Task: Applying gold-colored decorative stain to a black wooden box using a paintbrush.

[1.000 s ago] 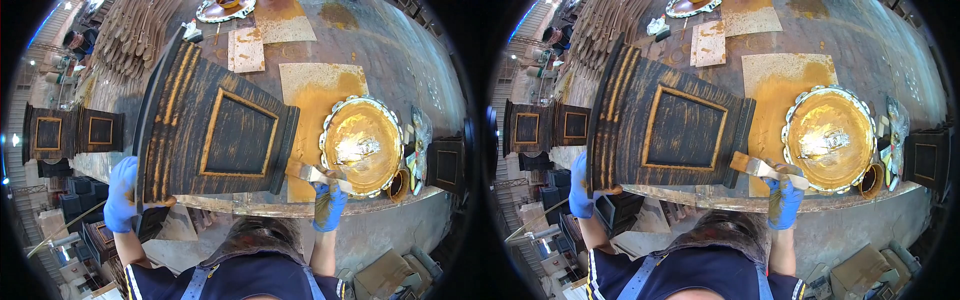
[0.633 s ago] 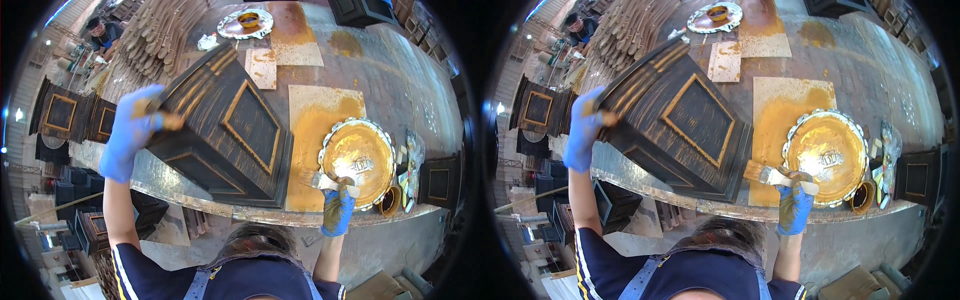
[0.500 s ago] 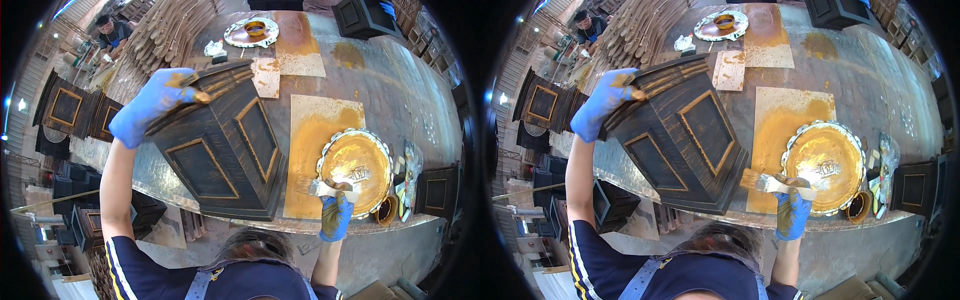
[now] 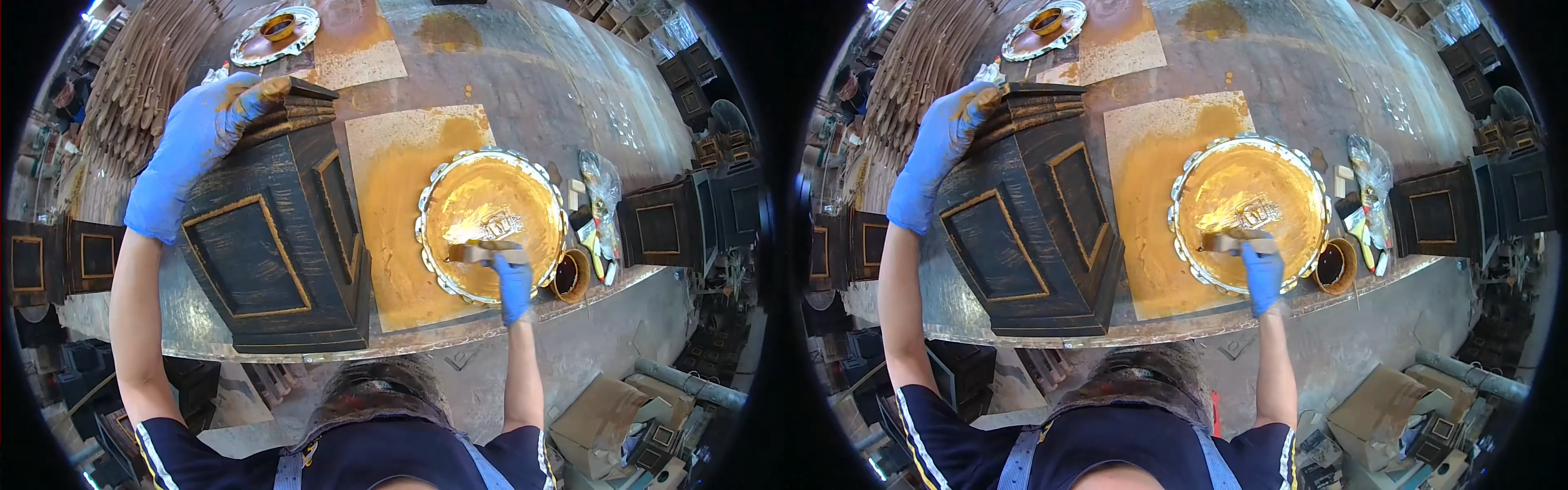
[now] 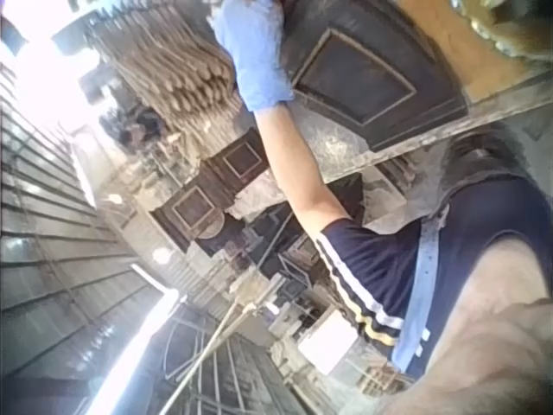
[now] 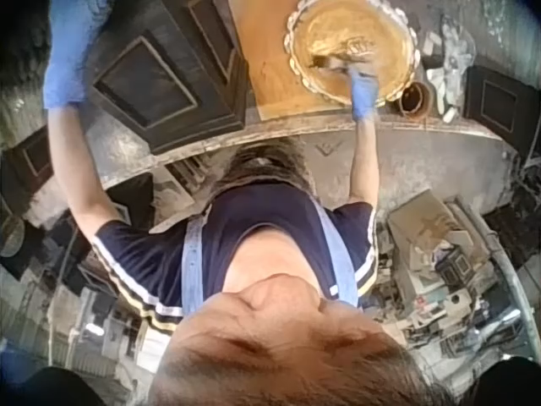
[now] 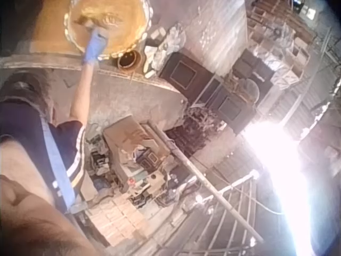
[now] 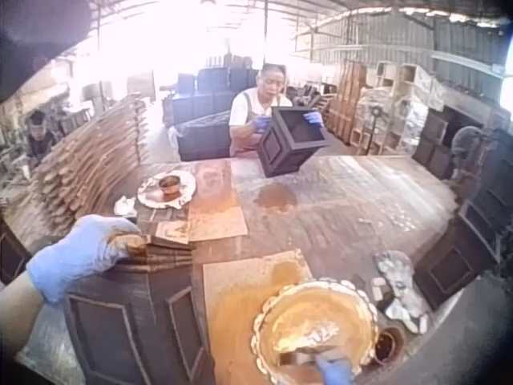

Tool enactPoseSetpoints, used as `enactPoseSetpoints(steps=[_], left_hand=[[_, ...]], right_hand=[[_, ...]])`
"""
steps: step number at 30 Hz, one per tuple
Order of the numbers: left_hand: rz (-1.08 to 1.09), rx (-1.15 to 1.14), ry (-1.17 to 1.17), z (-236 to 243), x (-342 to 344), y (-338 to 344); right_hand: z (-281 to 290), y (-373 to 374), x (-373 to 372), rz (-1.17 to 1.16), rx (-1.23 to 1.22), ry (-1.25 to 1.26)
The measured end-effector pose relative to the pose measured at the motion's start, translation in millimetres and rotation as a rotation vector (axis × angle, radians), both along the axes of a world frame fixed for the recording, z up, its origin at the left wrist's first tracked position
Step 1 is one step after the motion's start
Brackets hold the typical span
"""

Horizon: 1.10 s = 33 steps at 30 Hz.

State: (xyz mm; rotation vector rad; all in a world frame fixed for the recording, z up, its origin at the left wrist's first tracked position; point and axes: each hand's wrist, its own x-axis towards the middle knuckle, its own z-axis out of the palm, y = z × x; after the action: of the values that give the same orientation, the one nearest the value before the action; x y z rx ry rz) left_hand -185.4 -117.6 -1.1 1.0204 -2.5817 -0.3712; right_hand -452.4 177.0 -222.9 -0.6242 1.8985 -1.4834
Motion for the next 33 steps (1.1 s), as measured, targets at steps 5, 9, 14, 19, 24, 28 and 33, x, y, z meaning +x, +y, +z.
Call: enactPoseSetpoints(steps=[5,9,14,19,24,28,33], left_hand=[[0.099,0.053,0.001,-7,0,-15],[0.073,-0.049,-0.005,-12,6,-18],[-0.069,-0.094,0.029,-9,3,-12],[-0.107,-0.039,0.082,-6,-1,-3],[-0.147,-0.009,0.106,-3,-1,6],[-0.186,-0.017,0.119,-2,-2,9],[-0.216,-0.033,0.110,-4,-3,10]], right_hand=[[-2,3,-10,-0.057,0.180,0.286],[14,-4,-31,-0.055,0.041,0.910],[23,-20,12,0.317,0.110,0.669],[84,-35,53,0.032,-0.322,-0.394],[134,-59,93,0.143,-0.545,-0.324],[149,-69,109,0.214,-0.564,-0.158],[152,-72,116,0.231,-0.573,-0.204]])
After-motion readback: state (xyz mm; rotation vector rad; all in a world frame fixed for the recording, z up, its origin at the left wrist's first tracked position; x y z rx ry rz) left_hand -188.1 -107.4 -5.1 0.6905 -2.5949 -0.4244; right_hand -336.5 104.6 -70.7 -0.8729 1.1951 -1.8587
